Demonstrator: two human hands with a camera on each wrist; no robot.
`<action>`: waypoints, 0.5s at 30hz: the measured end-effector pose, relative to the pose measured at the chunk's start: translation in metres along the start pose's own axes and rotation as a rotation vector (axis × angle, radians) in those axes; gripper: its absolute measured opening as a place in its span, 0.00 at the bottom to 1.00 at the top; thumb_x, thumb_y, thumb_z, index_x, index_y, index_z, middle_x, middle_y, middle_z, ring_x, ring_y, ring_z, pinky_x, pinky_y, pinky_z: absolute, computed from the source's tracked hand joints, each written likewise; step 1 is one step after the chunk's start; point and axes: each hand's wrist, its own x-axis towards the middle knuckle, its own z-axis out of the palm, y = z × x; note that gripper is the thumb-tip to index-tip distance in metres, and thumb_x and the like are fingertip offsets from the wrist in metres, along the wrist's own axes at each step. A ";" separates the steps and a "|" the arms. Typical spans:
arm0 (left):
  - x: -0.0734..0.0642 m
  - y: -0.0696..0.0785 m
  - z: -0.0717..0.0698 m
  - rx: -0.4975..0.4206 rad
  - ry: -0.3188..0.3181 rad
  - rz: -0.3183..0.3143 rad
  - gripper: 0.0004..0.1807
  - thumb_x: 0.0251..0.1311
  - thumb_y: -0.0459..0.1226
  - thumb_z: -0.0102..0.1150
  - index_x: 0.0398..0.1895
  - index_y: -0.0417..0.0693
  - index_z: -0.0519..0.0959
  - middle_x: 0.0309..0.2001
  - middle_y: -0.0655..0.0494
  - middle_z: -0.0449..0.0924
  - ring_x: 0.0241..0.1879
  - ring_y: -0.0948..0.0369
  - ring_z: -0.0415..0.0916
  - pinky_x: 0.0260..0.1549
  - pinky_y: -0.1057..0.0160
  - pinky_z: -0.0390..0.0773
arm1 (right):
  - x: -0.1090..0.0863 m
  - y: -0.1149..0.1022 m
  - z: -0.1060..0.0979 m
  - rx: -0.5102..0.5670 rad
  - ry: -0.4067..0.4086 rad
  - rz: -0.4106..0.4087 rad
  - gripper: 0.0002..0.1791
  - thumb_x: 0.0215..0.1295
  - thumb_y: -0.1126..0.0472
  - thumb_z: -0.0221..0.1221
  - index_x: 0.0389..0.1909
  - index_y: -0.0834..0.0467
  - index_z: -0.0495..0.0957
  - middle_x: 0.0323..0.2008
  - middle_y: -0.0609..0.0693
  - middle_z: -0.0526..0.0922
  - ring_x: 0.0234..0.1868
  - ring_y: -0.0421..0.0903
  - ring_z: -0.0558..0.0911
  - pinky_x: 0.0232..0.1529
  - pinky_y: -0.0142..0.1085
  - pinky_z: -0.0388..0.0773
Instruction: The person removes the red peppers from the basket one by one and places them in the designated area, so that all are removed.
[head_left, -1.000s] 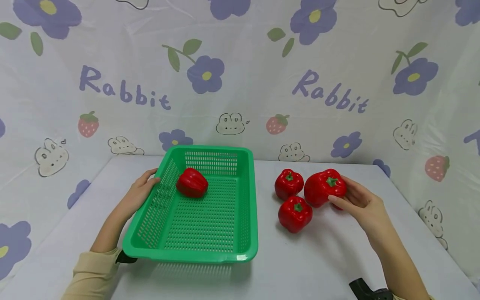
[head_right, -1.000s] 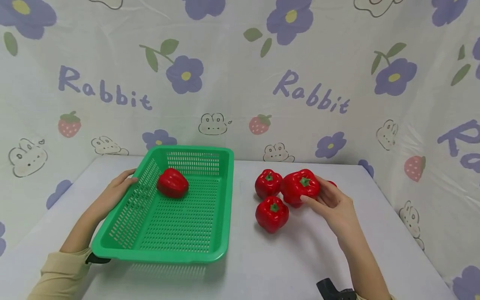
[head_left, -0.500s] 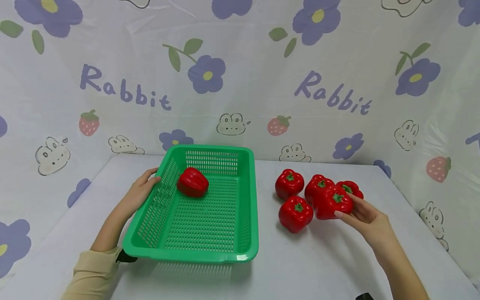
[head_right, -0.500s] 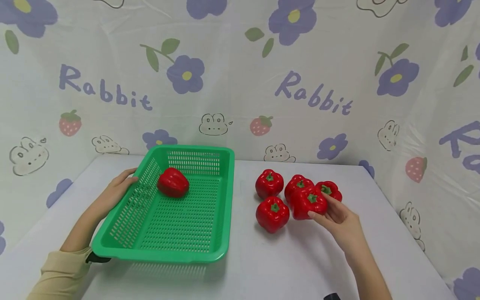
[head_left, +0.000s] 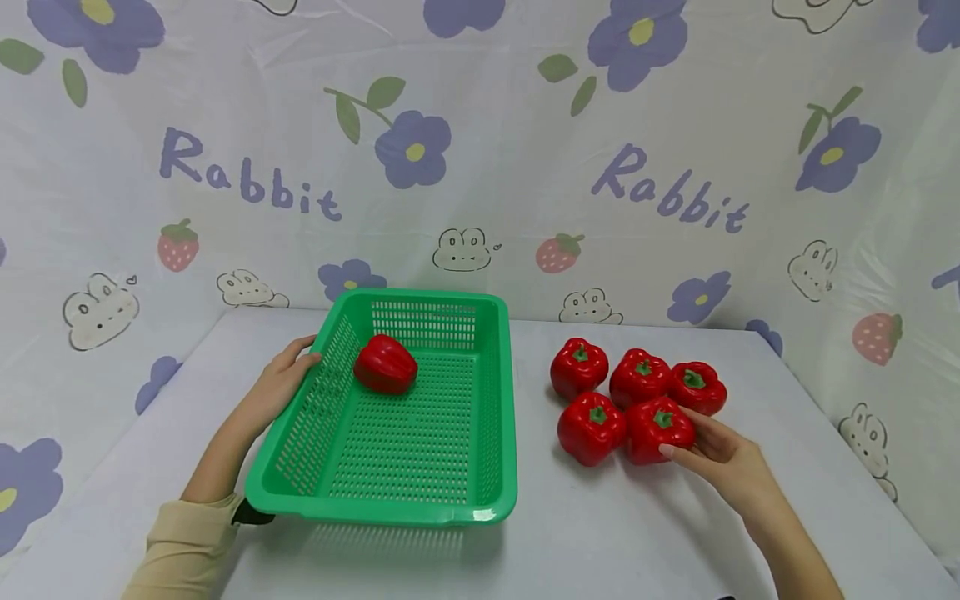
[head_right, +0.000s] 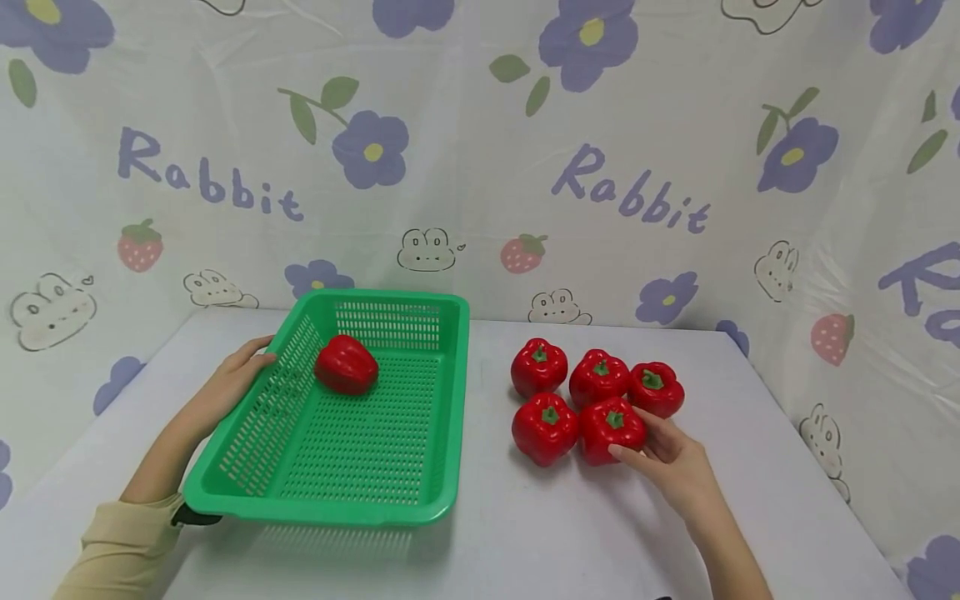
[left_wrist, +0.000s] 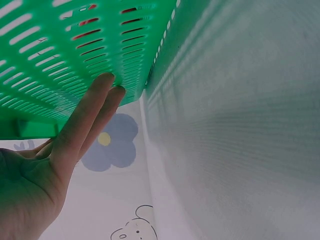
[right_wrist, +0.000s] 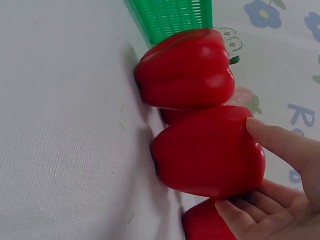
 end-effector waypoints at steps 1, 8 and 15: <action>0.000 0.000 0.000 0.000 0.000 0.001 0.33 0.76 0.50 0.34 0.77 0.43 0.51 0.69 0.31 0.61 0.62 0.38 0.68 0.57 0.42 0.68 | 0.000 0.000 0.000 -0.005 -0.003 -0.003 0.44 0.64 0.43 0.61 0.75 0.56 0.55 0.73 0.62 0.60 0.72 0.60 0.62 0.59 0.38 0.71; 0.001 0.000 0.000 0.003 0.000 0.005 0.32 0.76 0.50 0.34 0.76 0.43 0.51 0.67 0.31 0.63 0.60 0.40 0.70 0.56 0.45 0.70 | -0.002 -0.006 -0.002 -0.042 -0.005 0.009 0.46 0.63 0.42 0.62 0.76 0.57 0.54 0.72 0.64 0.60 0.72 0.63 0.61 0.62 0.49 0.68; 0.000 -0.001 0.000 0.002 0.003 0.010 0.32 0.76 0.50 0.34 0.76 0.43 0.52 0.69 0.31 0.62 0.62 0.39 0.68 0.58 0.43 0.68 | -0.002 -0.007 -0.002 -0.029 -0.031 0.027 0.47 0.63 0.42 0.61 0.76 0.57 0.52 0.74 0.65 0.56 0.73 0.65 0.58 0.63 0.52 0.66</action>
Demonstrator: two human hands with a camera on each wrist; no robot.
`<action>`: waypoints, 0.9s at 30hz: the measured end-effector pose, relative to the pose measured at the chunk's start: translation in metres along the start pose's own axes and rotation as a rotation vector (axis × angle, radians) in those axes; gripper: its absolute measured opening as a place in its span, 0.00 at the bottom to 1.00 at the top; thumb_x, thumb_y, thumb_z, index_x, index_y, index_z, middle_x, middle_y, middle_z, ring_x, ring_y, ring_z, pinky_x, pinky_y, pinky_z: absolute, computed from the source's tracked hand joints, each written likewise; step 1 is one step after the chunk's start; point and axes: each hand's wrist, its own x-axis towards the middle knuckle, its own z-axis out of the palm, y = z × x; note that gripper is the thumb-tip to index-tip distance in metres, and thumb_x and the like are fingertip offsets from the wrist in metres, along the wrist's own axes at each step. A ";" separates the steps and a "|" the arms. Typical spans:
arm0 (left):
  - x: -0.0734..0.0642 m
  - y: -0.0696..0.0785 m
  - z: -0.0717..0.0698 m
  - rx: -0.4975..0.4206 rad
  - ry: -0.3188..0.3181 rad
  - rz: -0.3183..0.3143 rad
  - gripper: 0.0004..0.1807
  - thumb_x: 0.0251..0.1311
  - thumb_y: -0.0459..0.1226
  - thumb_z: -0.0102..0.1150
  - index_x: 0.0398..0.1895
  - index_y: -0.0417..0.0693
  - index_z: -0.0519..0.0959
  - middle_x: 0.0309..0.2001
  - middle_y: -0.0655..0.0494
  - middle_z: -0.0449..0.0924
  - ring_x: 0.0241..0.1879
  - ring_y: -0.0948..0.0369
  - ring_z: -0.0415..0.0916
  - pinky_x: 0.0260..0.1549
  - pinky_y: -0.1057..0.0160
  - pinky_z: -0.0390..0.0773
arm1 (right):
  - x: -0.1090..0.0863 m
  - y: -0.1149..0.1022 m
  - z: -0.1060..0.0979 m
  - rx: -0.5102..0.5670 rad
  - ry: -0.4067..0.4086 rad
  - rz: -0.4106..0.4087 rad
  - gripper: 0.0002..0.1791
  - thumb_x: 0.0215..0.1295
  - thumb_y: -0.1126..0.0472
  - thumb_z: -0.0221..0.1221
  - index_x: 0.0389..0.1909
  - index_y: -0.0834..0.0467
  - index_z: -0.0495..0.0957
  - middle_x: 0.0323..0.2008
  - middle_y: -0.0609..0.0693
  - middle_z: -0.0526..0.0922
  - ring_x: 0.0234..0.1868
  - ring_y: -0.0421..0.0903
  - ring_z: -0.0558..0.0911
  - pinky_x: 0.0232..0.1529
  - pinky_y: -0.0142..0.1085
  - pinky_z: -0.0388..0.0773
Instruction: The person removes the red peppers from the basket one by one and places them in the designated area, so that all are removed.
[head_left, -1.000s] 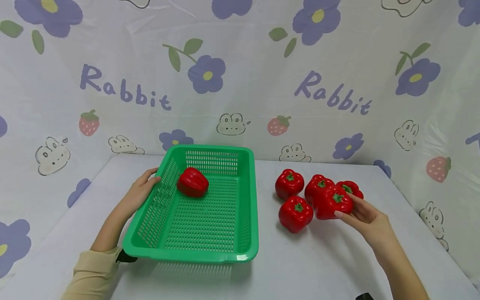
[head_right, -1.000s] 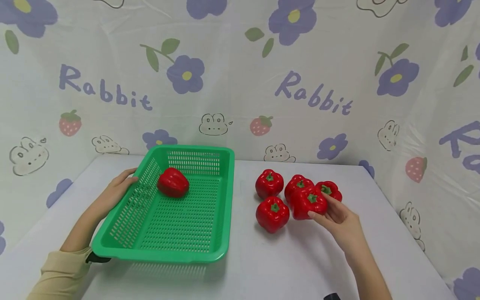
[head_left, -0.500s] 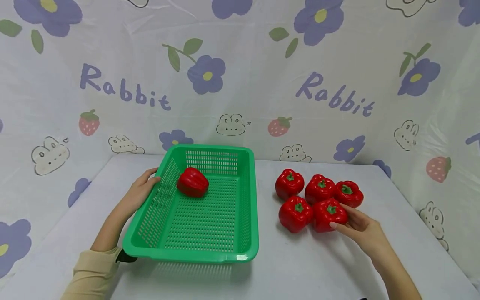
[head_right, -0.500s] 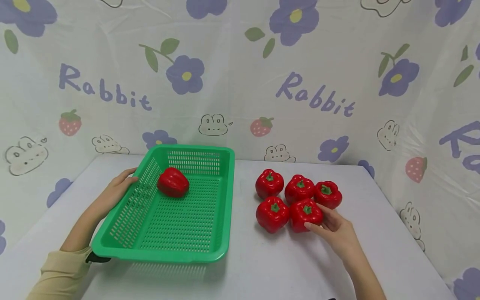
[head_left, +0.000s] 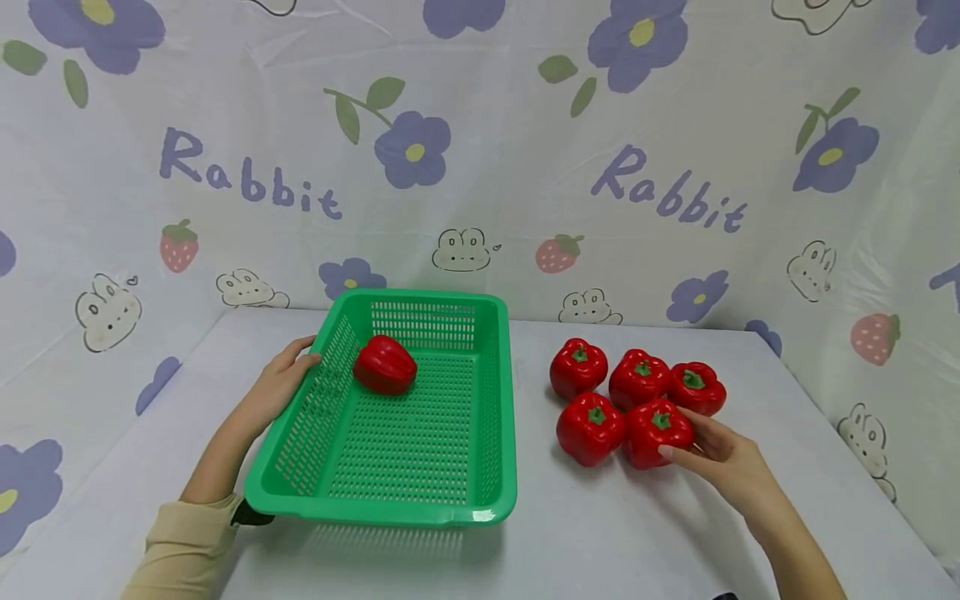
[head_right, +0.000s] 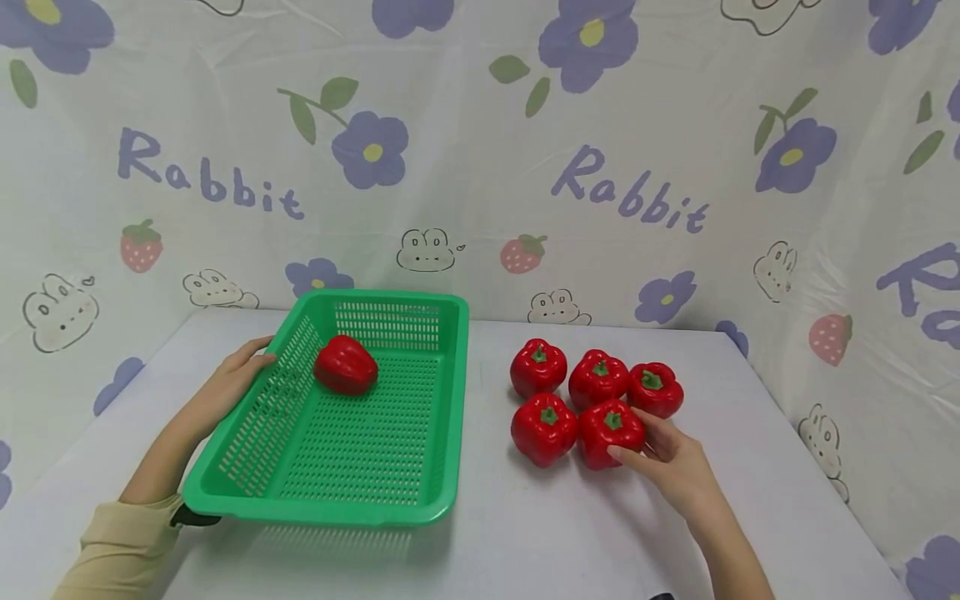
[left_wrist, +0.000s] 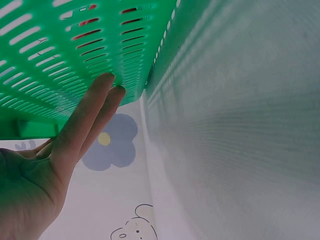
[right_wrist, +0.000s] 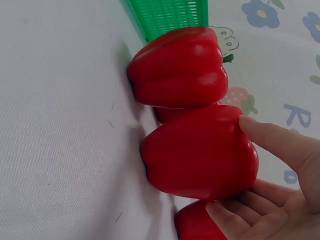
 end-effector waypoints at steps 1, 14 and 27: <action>0.000 0.000 0.000 0.001 0.000 0.000 0.32 0.76 0.50 0.34 0.76 0.43 0.52 0.69 0.31 0.62 0.62 0.39 0.68 0.57 0.43 0.68 | 0.000 0.000 0.000 0.004 -0.002 -0.001 0.47 0.64 0.43 0.61 0.76 0.57 0.51 0.74 0.65 0.56 0.74 0.65 0.58 0.63 0.52 0.66; -0.001 0.003 0.000 -0.005 0.003 -0.004 0.32 0.76 0.50 0.34 0.76 0.43 0.52 0.68 0.31 0.63 0.61 0.39 0.69 0.57 0.44 0.68 | 0.001 -0.001 0.002 0.006 0.016 -0.021 0.48 0.64 0.42 0.61 0.77 0.55 0.49 0.75 0.64 0.54 0.74 0.65 0.57 0.63 0.52 0.66; 0.000 0.000 0.000 -0.020 -0.006 -0.006 0.33 0.75 0.51 0.34 0.77 0.44 0.51 0.69 0.32 0.62 0.62 0.39 0.68 0.58 0.42 0.68 | 0.005 -0.014 0.004 0.014 0.065 -0.085 0.47 0.64 0.41 0.60 0.77 0.54 0.50 0.75 0.60 0.57 0.75 0.62 0.57 0.62 0.50 0.66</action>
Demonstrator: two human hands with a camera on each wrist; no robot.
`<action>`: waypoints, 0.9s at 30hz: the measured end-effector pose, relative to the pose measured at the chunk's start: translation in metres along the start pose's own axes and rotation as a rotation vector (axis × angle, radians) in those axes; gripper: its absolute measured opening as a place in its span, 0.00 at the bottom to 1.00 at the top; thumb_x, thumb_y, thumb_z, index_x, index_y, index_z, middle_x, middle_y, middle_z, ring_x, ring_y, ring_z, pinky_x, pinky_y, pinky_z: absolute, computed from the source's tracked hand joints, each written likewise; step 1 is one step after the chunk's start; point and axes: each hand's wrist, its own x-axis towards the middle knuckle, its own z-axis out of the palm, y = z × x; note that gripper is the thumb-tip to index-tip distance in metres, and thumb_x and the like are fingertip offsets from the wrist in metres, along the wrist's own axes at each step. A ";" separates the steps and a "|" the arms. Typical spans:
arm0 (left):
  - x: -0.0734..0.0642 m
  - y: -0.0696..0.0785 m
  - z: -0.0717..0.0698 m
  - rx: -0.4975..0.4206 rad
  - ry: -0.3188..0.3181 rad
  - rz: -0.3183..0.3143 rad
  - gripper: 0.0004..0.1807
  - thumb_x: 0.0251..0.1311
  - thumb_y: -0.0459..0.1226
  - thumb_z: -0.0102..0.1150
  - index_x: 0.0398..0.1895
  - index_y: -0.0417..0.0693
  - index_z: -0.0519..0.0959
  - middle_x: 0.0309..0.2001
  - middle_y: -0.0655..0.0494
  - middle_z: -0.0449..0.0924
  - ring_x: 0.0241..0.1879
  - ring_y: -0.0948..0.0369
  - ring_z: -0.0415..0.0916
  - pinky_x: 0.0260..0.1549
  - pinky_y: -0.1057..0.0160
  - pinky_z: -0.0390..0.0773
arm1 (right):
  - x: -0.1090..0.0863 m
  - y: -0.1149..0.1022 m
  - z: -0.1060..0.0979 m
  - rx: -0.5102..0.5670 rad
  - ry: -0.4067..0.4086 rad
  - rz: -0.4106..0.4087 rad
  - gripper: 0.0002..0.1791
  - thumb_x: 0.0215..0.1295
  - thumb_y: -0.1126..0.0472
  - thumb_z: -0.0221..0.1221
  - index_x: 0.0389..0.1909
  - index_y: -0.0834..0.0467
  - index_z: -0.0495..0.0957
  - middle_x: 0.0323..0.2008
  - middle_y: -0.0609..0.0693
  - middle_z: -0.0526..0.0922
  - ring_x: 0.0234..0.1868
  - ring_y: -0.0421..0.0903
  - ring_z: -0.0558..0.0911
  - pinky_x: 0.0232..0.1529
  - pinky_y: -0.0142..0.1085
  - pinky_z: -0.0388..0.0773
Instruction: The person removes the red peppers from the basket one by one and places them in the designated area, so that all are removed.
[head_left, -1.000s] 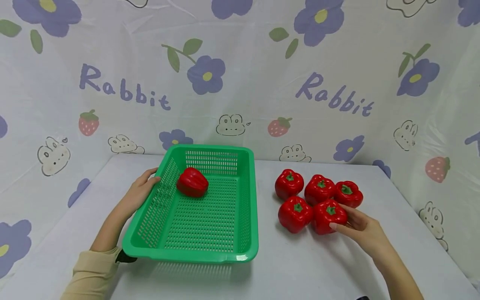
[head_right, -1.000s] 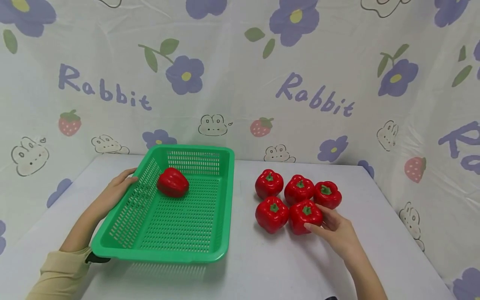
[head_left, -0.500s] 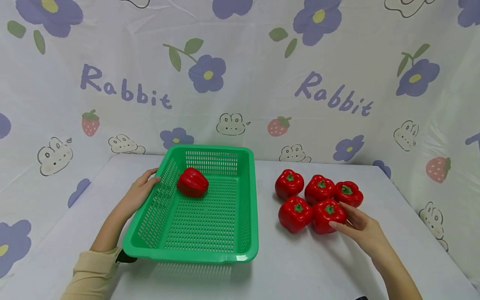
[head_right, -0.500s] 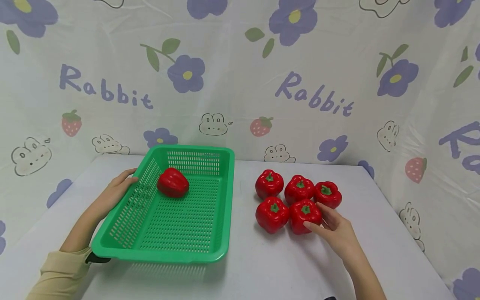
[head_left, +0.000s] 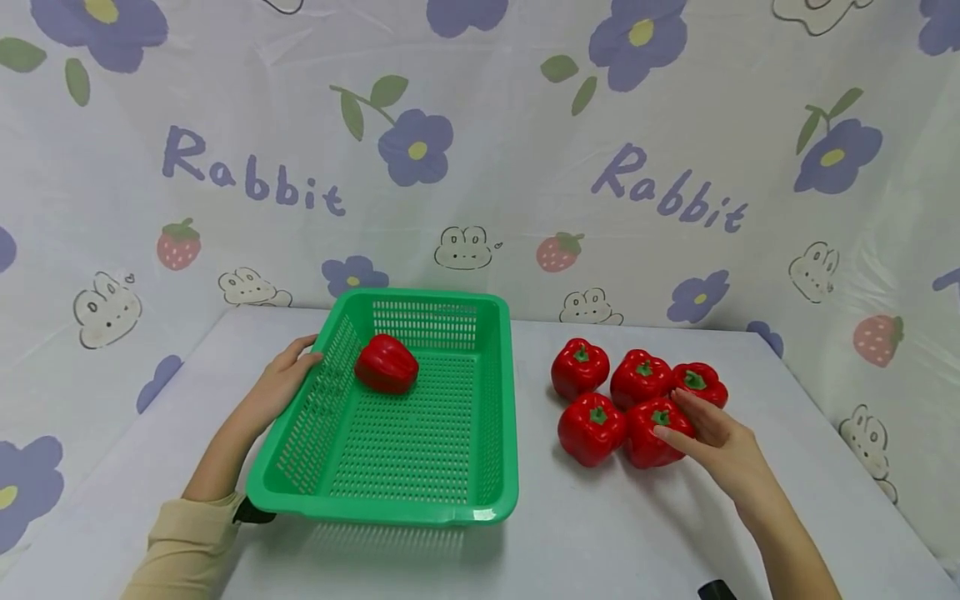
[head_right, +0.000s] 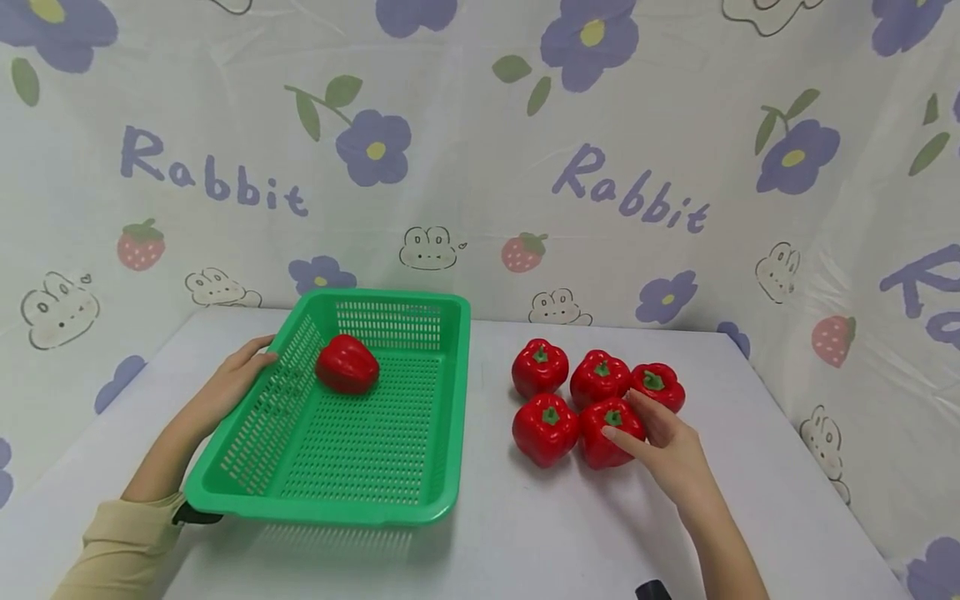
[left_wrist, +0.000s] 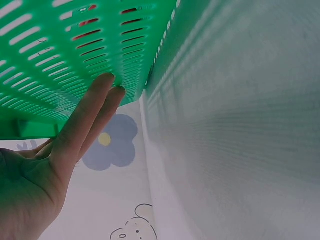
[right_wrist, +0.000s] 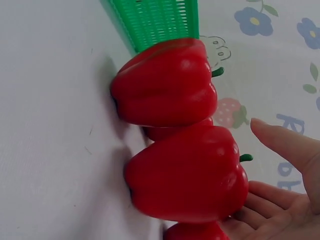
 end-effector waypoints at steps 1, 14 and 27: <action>0.000 0.000 0.000 0.001 0.000 0.000 0.33 0.75 0.51 0.34 0.77 0.45 0.51 0.69 0.32 0.62 0.62 0.39 0.68 0.58 0.43 0.68 | 0.001 -0.001 0.000 0.009 0.000 -0.002 0.47 0.64 0.41 0.60 0.77 0.54 0.49 0.75 0.59 0.56 0.75 0.61 0.56 0.63 0.50 0.66; 0.001 -0.001 0.000 -0.001 -0.006 0.008 0.33 0.76 0.50 0.33 0.77 0.44 0.50 0.69 0.32 0.62 0.60 0.40 0.70 0.56 0.45 0.70 | 0.006 -0.016 0.003 0.014 0.033 -0.036 0.49 0.63 0.40 0.61 0.78 0.53 0.47 0.76 0.59 0.53 0.76 0.61 0.55 0.64 0.51 0.65; 0.001 0.000 -0.001 0.004 -0.002 -0.001 0.33 0.75 0.50 0.34 0.77 0.45 0.51 0.68 0.32 0.64 0.60 0.41 0.70 0.56 0.46 0.70 | 0.012 -0.044 0.015 0.053 0.051 -0.109 0.47 0.62 0.43 0.63 0.77 0.50 0.50 0.76 0.57 0.56 0.76 0.61 0.55 0.66 0.57 0.64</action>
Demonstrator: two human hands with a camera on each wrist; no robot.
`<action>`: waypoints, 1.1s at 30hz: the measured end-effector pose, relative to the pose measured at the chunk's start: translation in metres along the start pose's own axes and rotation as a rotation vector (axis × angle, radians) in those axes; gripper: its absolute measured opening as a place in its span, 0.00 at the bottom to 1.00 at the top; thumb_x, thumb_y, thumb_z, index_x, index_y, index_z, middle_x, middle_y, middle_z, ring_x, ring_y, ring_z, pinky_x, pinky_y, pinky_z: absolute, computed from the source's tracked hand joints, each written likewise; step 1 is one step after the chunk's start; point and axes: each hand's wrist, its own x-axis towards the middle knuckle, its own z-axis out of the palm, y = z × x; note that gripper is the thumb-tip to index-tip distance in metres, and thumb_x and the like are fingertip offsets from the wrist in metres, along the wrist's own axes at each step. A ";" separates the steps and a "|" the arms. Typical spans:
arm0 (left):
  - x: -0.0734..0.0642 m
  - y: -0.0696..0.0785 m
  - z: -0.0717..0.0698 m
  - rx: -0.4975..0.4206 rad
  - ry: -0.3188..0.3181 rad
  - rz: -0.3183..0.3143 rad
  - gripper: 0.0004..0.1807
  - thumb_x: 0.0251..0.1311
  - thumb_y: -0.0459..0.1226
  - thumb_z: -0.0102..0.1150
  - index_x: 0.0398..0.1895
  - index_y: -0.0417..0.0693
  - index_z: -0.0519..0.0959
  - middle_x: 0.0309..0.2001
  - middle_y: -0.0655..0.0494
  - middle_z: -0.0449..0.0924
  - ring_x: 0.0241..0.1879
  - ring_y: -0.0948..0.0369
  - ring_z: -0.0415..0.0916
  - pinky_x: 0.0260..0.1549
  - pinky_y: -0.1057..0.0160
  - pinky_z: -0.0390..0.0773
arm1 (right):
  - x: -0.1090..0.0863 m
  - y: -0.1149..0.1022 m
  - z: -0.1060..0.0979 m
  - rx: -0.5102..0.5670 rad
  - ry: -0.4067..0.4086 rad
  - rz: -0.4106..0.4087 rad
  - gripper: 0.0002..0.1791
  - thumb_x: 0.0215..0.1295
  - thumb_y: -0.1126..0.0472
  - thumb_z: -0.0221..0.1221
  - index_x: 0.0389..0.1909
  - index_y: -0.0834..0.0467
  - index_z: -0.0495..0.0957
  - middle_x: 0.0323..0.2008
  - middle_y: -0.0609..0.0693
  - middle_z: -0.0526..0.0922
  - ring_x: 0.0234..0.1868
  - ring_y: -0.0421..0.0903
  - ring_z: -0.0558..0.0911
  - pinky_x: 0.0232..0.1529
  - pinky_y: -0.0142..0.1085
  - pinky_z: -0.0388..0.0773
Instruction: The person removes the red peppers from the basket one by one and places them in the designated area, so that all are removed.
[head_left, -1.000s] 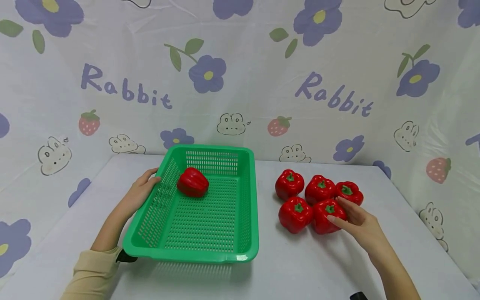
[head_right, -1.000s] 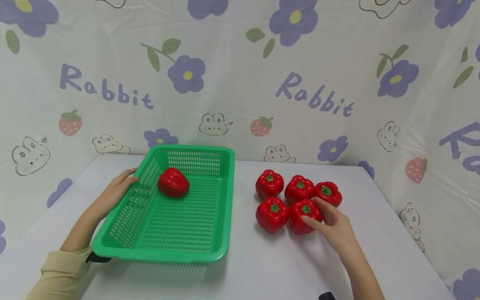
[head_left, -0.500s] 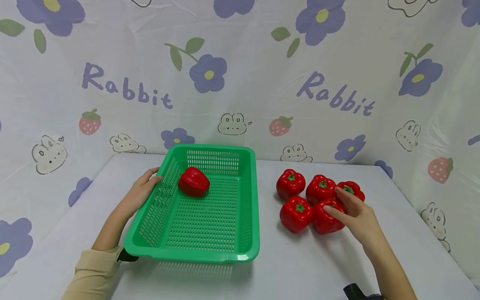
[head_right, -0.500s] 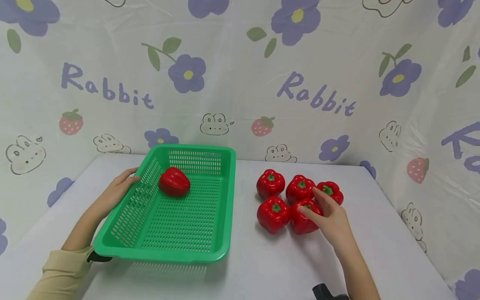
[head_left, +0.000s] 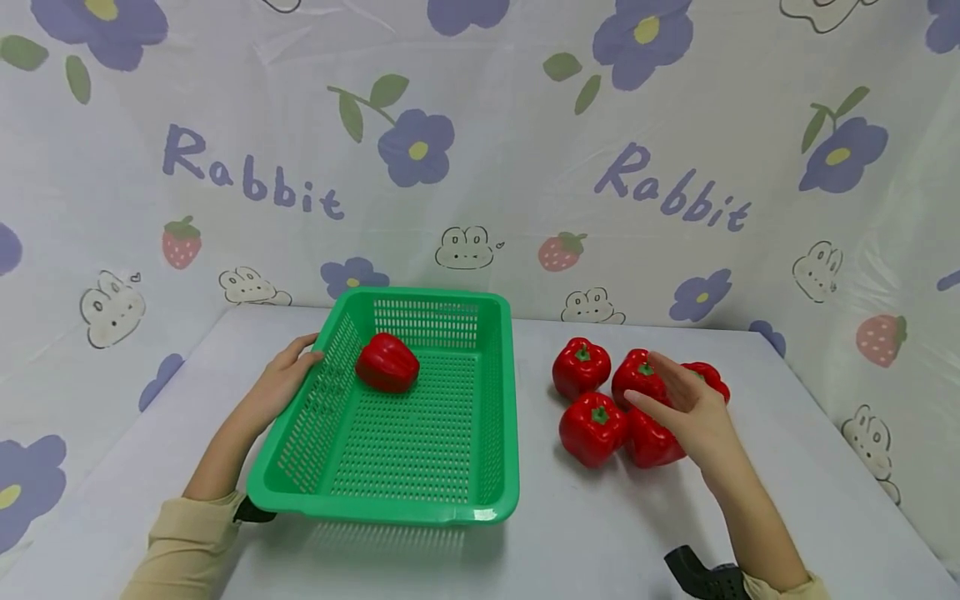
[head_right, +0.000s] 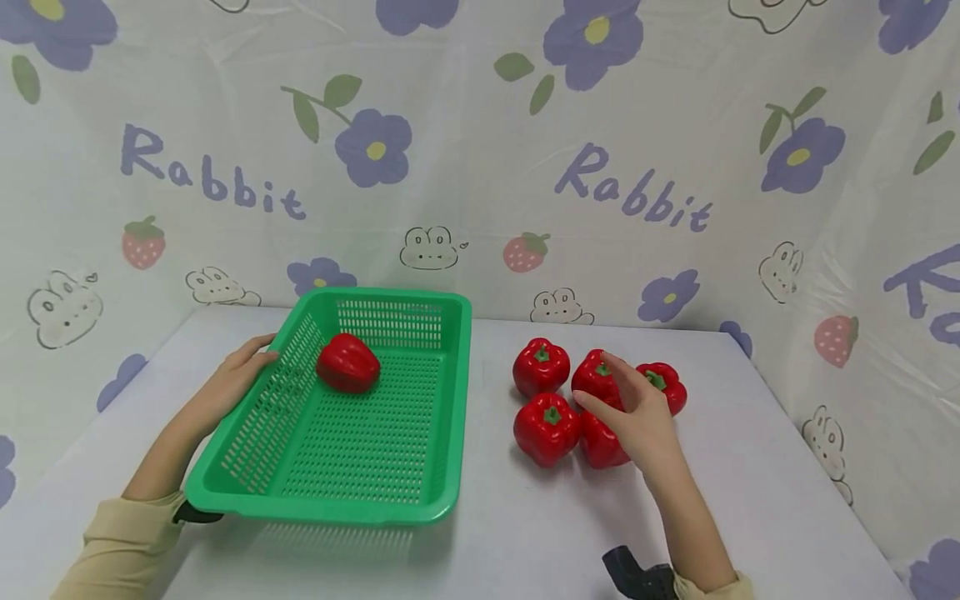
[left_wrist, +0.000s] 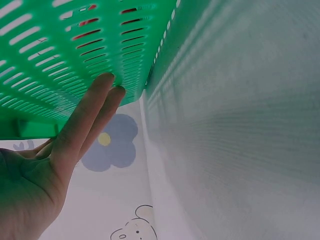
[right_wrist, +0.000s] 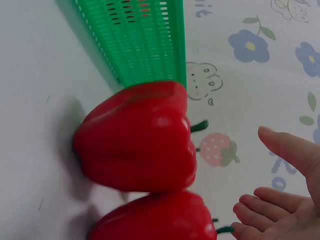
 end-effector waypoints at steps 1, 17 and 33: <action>0.000 0.000 0.000 -0.002 0.001 -0.001 0.33 0.75 0.50 0.34 0.77 0.45 0.51 0.68 0.32 0.64 0.60 0.41 0.70 0.56 0.46 0.70 | 0.001 -0.003 0.002 0.005 -0.003 -0.003 0.47 0.62 0.43 0.63 0.77 0.50 0.51 0.76 0.57 0.56 0.76 0.61 0.55 0.66 0.58 0.64; 0.001 -0.001 0.000 0.000 0.003 0.001 0.33 0.76 0.50 0.34 0.77 0.45 0.51 0.68 0.32 0.64 0.60 0.41 0.71 0.55 0.46 0.71 | 0.029 -0.043 0.043 0.093 -0.047 -0.062 0.43 0.63 0.45 0.63 0.76 0.46 0.56 0.75 0.49 0.60 0.77 0.52 0.57 0.69 0.53 0.62; 0.000 0.000 0.000 0.012 0.006 0.000 0.32 0.76 0.50 0.34 0.77 0.45 0.52 0.68 0.32 0.63 0.60 0.40 0.71 0.54 0.46 0.71 | 0.045 -0.074 0.086 0.211 -0.061 -0.162 0.39 0.63 0.46 0.63 0.73 0.47 0.61 0.72 0.45 0.65 0.75 0.45 0.62 0.70 0.45 0.64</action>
